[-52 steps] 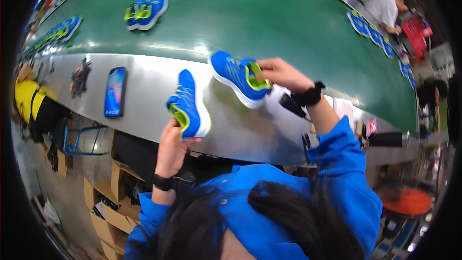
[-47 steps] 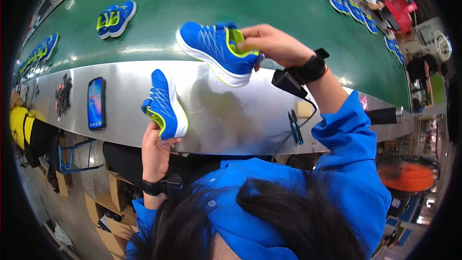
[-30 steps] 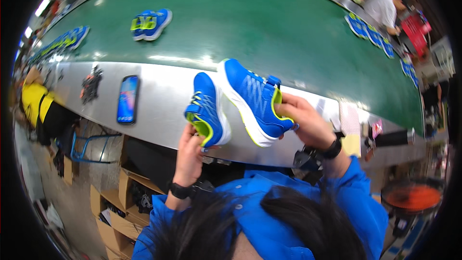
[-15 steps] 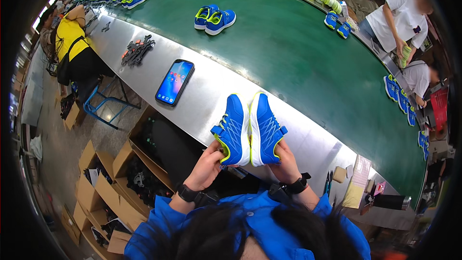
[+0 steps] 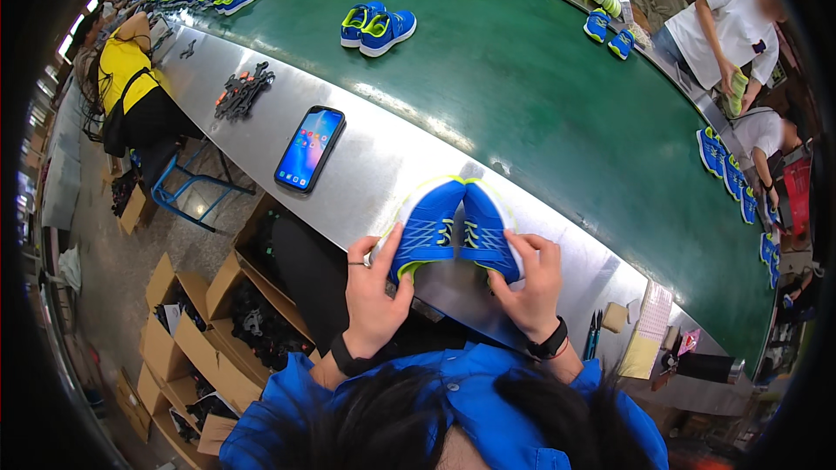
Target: The person picks up pairs of blue and green sneakers from a green conveyor belt, inspects them by turning them over and checking the laces and soles, then places them back on the belt. The person repeats this process for multiple pairs while other workers perform similar tasks nearby.
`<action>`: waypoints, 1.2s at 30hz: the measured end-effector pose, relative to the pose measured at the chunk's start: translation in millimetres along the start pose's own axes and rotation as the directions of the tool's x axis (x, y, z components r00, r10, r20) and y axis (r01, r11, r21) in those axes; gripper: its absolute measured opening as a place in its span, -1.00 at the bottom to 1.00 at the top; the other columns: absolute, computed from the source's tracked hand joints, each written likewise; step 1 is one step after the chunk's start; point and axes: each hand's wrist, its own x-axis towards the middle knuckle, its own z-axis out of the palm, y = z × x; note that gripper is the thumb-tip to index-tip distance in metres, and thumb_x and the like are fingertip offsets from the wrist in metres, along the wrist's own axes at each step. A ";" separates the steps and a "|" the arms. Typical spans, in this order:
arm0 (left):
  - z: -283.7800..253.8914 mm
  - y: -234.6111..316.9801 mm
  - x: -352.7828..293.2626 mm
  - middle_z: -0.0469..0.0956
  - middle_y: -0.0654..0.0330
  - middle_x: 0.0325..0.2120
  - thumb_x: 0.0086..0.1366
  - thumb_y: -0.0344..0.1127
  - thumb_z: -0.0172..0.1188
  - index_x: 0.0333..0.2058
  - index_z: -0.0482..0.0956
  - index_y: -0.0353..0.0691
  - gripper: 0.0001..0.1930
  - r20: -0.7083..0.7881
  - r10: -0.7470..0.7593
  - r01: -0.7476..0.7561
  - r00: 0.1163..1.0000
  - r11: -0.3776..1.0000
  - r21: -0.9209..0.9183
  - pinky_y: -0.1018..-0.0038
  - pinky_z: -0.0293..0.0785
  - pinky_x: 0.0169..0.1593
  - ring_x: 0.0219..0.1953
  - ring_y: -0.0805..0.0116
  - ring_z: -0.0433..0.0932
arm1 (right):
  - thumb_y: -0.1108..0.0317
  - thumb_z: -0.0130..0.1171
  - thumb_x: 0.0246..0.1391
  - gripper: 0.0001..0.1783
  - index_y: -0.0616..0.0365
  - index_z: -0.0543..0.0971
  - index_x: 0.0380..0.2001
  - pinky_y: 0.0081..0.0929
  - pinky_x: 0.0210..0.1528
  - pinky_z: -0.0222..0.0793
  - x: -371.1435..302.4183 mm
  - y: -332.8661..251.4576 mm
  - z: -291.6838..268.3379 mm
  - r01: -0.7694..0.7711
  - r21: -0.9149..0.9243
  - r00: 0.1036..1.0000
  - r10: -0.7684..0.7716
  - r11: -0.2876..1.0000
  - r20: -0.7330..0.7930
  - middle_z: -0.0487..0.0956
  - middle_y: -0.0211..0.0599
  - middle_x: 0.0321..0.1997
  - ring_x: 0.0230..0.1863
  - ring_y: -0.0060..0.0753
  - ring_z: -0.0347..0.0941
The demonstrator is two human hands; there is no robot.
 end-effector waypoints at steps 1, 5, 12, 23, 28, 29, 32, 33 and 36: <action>3.3 1.1 -1.8 0.28 0.02 -0.04 0.05 -0.50 0.25 0.24 0.36 -0.15 -0.31 0.022 0.032 -0.033 0.999 0.996 0.085 0.34 0.41 -0.04 -0.03 0.11 0.38 | 0.39 0.35 -0.20 -0.35 0.09 0.49 0.09 -0.34 -0.19 0.47 -0.9 -1.3 1.6 0.077 -0.138 0.997 -0.076 0.988 0.009 0.45 -0.15 0.00 -0.04 -0.12 0.39; 11.9 4.2 -5.9 0.30 0.00 -0.03 -0.02 -0.43 0.39 0.25 0.32 -0.17 -0.21 0.035 0.069 -0.074 0.997 0.982 0.175 0.32 0.42 -0.03 -0.04 0.05 0.38 | 0.35 0.36 -0.12 -0.29 0.09 0.38 0.17 -0.28 -0.12 0.46 -3.8 -10.0 2.9 0.016 -0.133 1.000 -0.015 0.991 0.012 0.43 -0.14 0.03 -0.02 -0.07 0.39; 8.7 3.0 3.7 0.34 -0.02 -0.07 -0.09 -0.38 0.47 0.29 0.21 -0.20 -0.07 -0.002 0.036 -0.035 0.999 0.993 0.114 0.28 0.42 -0.04 -0.06 0.03 0.40 | 0.37 0.33 -0.07 -0.28 0.18 0.30 0.18 -0.27 -0.02 0.42 -5.8 0.4 6.6 -0.065 0.033 0.998 0.065 0.997 0.027 0.44 -0.05 0.02 0.02 0.04 0.40; 7.9 15.3 20.0 0.34 0.12 0.03 0.47 -0.32 -0.04 0.31 0.08 -0.34 -0.48 0.400 -0.300 0.478 0.866 0.260 -0.839 0.30 0.31 0.25 0.13 0.34 0.39 | 0.26 -0.04 0.34 -0.37 0.29 0.08 0.36 -0.64 -0.51 0.45 2.8 -2.8 6.2 -0.525 0.790 0.846 0.295 0.315 0.445 0.47 -0.10 0.11 -0.11 -0.41 0.53; 14.6 0.4 13.6 0.25 0.06 0.13 0.42 -0.36 0.01 0.36 0.01 -0.31 -0.39 0.418 -0.232 0.476 0.878 0.355 -0.804 0.27 0.20 0.29 0.19 0.23 0.31 | 0.27 0.01 0.32 -0.45 0.27 0.26 0.29 -0.55 -0.41 0.47 -0.6 -0.6 3.1 -0.597 0.626 0.801 0.332 0.501 0.498 0.46 -0.08 0.21 -0.06 -0.42 0.56; 15.8 -4.9 7.7 0.23 0.04 0.15 0.38 -0.39 0.02 0.36 0.02 -0.29 -0.37 0.335 -0.231 0.399 0.914 0.669 -0.628 0.26 0.16 0.30 0.20 0.18 0.26 | 0.29 0.03 0.29 -0.48 0.25 0.31 0.26 -0.50 -0.37 0.48 -1.7 1.1 1.8 -0.569 0.547 0.812 0.314 0.614 0.491 0.48 -0.09 0.18 -0.08 -0.39 0.57; 13.4 -1.4 -2.5 0.15 -0.08 0.18 0.13 -0.49 0.09 0.32 0.18 -0.19 -0.28 0.117 -0.087 0.093 0.989 0.995 -0.046 0.22 -0.01 0.32 0.23 -0.02 0.09 | 0.33 0.10 0.21 -0.56 0.22 0.44 0.14 -0.37 -0.22 0.47 -9.2 3.5 -0.6 -0.369 0.260 0.880 0.246 0.892 0.406 0.53 -0.11 0.07 -0.12 -0.28 0.57; 12.1 5.6 -1.6 0.17 -0.10 0.16 0.11 -0.49 0.10 0.30 0.22 -0.19 -0.30 0.086 -0.052 0.060 0.995 0.993 -0.104 0.20 -0.02 0.32 0.23 -0.03 0.09 | 0.35 0.12 0.17 -0.57 0.21 0.46 0.10 -0.34 -0.18 0.46 -15.0 5.3 2.0 -0.256 0.148 0.924 0.197 0.955 0.328 0.54 -0.12 0.02 -0.13 -0.23 0.56; 2.7 27.5 1.0 0.26 -0.11 0.07 0.06 -0.36 0.23 0.17 0.39 -0.08 -0.38 0.135 0.027 -0.012 0.991 0.994 -0.107 0.10 -0.07 0.27 0.22 -0.03 0.10 | 0.36 0.17 0.10 -0.63 0.18 0.50 0.00 -0.27 -0.13 0.45 -21.7 -2.6 -3.1 -0.268 0.100 0.937 0.235 0.958 0.258 0.55 -0.16 -0.10 -0.13 -0.11 0.51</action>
